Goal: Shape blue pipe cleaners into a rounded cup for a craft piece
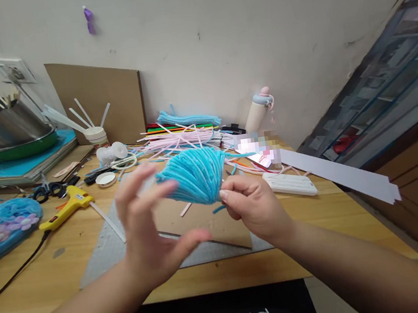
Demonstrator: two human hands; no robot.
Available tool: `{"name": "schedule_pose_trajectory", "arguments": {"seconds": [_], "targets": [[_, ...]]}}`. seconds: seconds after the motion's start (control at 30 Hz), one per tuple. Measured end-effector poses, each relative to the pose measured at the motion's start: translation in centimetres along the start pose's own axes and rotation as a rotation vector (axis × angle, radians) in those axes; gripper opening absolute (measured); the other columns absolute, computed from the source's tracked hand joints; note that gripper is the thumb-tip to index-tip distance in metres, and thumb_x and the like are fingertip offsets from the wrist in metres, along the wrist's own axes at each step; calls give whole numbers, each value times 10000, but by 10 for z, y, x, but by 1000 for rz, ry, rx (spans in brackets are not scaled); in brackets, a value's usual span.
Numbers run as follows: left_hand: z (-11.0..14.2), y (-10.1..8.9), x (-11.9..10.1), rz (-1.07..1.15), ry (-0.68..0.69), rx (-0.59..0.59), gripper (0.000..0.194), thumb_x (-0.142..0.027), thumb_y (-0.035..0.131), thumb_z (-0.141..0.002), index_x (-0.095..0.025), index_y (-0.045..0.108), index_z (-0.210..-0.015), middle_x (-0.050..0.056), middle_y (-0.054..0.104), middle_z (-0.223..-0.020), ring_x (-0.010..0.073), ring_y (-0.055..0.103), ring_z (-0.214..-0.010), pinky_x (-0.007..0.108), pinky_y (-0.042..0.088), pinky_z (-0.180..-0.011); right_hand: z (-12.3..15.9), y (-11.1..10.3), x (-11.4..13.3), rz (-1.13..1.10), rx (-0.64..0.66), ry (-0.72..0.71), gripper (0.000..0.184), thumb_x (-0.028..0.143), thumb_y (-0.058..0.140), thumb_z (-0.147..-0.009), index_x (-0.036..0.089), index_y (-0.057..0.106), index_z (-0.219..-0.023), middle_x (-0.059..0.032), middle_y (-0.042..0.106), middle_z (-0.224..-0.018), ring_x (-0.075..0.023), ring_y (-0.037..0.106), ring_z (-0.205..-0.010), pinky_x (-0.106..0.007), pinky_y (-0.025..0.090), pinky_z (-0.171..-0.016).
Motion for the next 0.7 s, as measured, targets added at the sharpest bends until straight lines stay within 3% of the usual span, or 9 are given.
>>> {"name": "schedule_pose_trajectory", "arguments": {"seconds": [0.07,0.13,0.2,0.3,0.37,0.43,0.6,0.63,0.7], "targets": [[0,-1,3,385,-495,-9,767,-558,754,-645,-335,427,-1302,86,458,-1369,337,453,-1251,522,411,-992,-1,-7,-4,320,23,-272,217,196,523,-829,174,519,-613,45,436,-541,-70,383,-510,-213,300,-493],[1,2,5,762,-910,174,767,-490,735,-703,-345,353,-1352,100,472,-1360,338,522,-1184,500,502,-883,-1,-10,-7,557,95,-513,221,146,497,-844,172,513,-626,42,441,-558,-70,393,-529,-223,298,-519],[3,4,7,1014,-1120,403,752,-381,744,-727,-368,346,-1365,93,519,-1332,318,594,-1090,444,554,-796,0,-12,-9,727,191,-713,219,142,484,-858,173,519,-644,42,452,-551,-75,400,-520,-241,291,-523],[1,0,18,1149,-1149,448,753,-279,763,-715,-425,385,-1350,41,569,-1295,262,648,-987,355,587,-706,0,-17,-8,925,290,-893,250,171,430,-897,177,541,-673,23,500,-558,-101,432,-536,-271,299,-530],[-1,-5,30,1213,-1213,413,611,-406,693,-777,-366,445,-1334,60,626,-1201,239,673,-904,338,590,-669,0,-21,-3,1057,308,-963,291,180,399,-913,184,535,-655,17,501,-553,-114,416,-527,-293,272,-509],[-1,-6,39,1255,-1355,552,454,-425,641,-815,-227,580,-1219,94,687,-1034,201,681,-803,284,576,-631,0,-24,4,1181,338,-1031,292,177,415,-905,187,526,-636,18,484,-540,-120,383,-508,-314,215,-482],[12,4,39,1079,-1373,1124,310,-209,691,-694,-123,718,-991,105,717,-843,132,633,-585,149,430,-404,3,-21,10,1319,479,-1205,214,141,481,-867,176,554,-670,15,486,-530,-128,384,-486,-324,159,-469],[15,7,37,1007,-1371,1156,246,-225,669,-708,-125,736,-923,85,703,-738,113,600,-511,140,380,-367,4,-20,7,1300,490,-1204,224,140,483,-867,176,547,-656,15,484,-521,-127,380,-477,-324,161,-466],[15,11,33,904,-1266,1071,163,-249,649,-716,-126,739,-776,43,646,-587,94,533,-431,153,341,-348,8,-17,0,1182,480,-1115,237,133,469,-868,175,539,-645,15,483,-514,-120,367,-466,-321,179,-458]]}}
Point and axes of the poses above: each hand's wrist, its own z-axis away from the middle knuckle, its own y-axis out of the palm, x = y × z, the point moved 1 cm from there along -z, towards the middle knuckle
